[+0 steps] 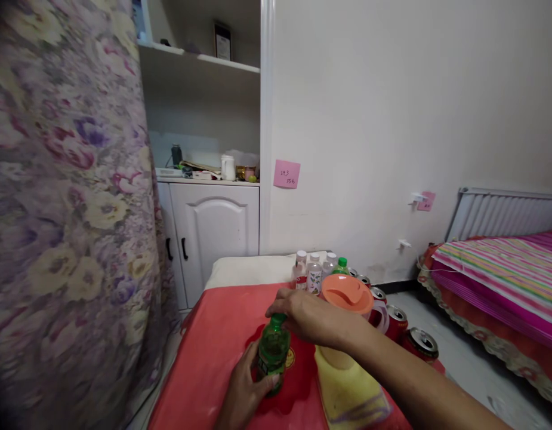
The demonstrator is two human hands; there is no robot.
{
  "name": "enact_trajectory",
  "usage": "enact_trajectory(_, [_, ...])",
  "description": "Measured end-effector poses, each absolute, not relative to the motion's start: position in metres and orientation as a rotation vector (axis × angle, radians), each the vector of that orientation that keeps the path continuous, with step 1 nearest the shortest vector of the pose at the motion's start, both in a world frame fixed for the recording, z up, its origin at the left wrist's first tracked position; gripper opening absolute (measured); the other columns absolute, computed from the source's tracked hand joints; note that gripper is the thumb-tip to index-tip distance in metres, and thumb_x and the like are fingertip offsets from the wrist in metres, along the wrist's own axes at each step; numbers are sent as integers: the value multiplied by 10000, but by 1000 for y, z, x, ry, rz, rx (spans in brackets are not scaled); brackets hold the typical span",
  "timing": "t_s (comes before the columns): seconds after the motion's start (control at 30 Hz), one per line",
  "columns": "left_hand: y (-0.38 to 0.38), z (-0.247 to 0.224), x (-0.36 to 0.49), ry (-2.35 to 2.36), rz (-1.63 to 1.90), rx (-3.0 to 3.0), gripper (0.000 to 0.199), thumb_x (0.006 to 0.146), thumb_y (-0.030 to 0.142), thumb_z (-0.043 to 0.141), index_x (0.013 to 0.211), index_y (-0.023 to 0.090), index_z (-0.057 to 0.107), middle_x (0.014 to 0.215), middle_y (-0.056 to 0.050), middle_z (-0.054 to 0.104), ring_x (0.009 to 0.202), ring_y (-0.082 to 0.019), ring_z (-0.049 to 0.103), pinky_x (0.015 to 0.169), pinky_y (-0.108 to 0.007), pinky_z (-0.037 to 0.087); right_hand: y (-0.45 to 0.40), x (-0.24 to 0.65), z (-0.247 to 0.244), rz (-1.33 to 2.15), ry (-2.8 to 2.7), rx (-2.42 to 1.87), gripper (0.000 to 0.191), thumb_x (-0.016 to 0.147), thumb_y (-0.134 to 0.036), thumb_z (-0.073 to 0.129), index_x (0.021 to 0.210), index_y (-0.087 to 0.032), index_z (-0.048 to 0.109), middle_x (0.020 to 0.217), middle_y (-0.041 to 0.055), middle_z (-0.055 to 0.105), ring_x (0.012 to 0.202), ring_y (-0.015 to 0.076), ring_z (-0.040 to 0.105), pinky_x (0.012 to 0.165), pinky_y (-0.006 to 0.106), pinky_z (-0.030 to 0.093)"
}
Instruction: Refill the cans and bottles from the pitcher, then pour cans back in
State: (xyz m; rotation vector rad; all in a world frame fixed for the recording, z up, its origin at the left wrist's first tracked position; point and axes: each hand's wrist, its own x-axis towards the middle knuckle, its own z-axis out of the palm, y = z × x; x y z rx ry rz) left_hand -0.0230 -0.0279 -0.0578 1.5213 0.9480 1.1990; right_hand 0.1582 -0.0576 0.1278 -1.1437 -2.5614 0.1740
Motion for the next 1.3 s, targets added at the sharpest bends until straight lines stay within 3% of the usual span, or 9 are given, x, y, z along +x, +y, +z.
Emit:
enact_trajectory(0.2, [-31,-58,-25,941,1180,1542,634,564,169,697,1194,178,623,1159,-94,706,1104,-324,630,969,-405,492,-57,160,135,232,-2611,-1139,304,951,-100,506,1164,-208,694,1074,79,670,955,180,631,827,284,489])
enact_trajectory(0.53, [-29,-55,-25,942,1163,1562,619,571,160,669,1188,172,616,1124,-89,708,1063,-306,638,937,-394,497,-57,149,145,105,-2735,-1274,224,946,-121,543,1086,-190,705,1012,80,691,887,186,651,750,282,469])
enact_trajectory(0.63, [-29,-55,-25,974,1165,1575,635,565,148,667,1197,178,619,1146,-89,709,1082,-307,638,951,-396,494,-53,147,143,-10,-2723,-1370,133,939,-206,597,1015,-165,699,998,95,697,836,199,662,687,286,451])
enact_trajectory(0.83, [-30,-56,-25,965,1160,1598,641,558,172,687,1196,179,631,1151,-96,714,1089,-324,641,945,-405,501,-47,145,138,-181,-2684,-1544,489,971,-558,473,952,-120,690,885,158,743,762,292,701,607,339,429])
enact_trajectory(0.93, [-30,-57,-25,925,1157,1575,635,558,176,684,1190,177,630,1156,-98,717,1086,-322,647,945,-401,503,-50,147,140,-126,-2668,-1471,554,962,-604,448,1098,-118,677,1030,178,731,873,319,708,682,368,471])
enact_trajectory(1.0, [-28,-58,-24,908,1160,1556,642,562,188,687,1200,167,618,1168,-108,711,1093,-324,645,953,-407,500,-53,149,142,-42,-2646,-1440,552,936,-570,528,1265,-136,616,1196,181,680,973,325,692,752,382,491])
enact_trajectory(1.1, [-27,-60,-24,921,1160,1543,646,565,197,692,1204,156,605,1169,-116,704,1098,-326,638,955,-412,495,-58,151,142,41,-2630,-1426,491,896,-328,627,1361,-189,555,1295,144,622,1046,291,667,803,359,493])
enact_trajectory(1.2, [-28,-59,-24,924,1143,1543,636,566,183,684,1197,160,604,1152,-107,704,1087,-319,637,943,-405,496,-57,151,139,67,-2645,-1387,384,876,-160,588,1256,-199,623,1185,104,660,1021,240,663,794,311,477])
enact_trajectory(1.3, [-30,-58,-25,935,1145,1568,628,559,163,679,1184,167,614,1132,-95,706,1073,-310,636,935,-396,492,-53,149,137,30,-2622,-1429,228,894,-277,644,1092,-170,680,1078,106,701,947,246,679,736,304,463])
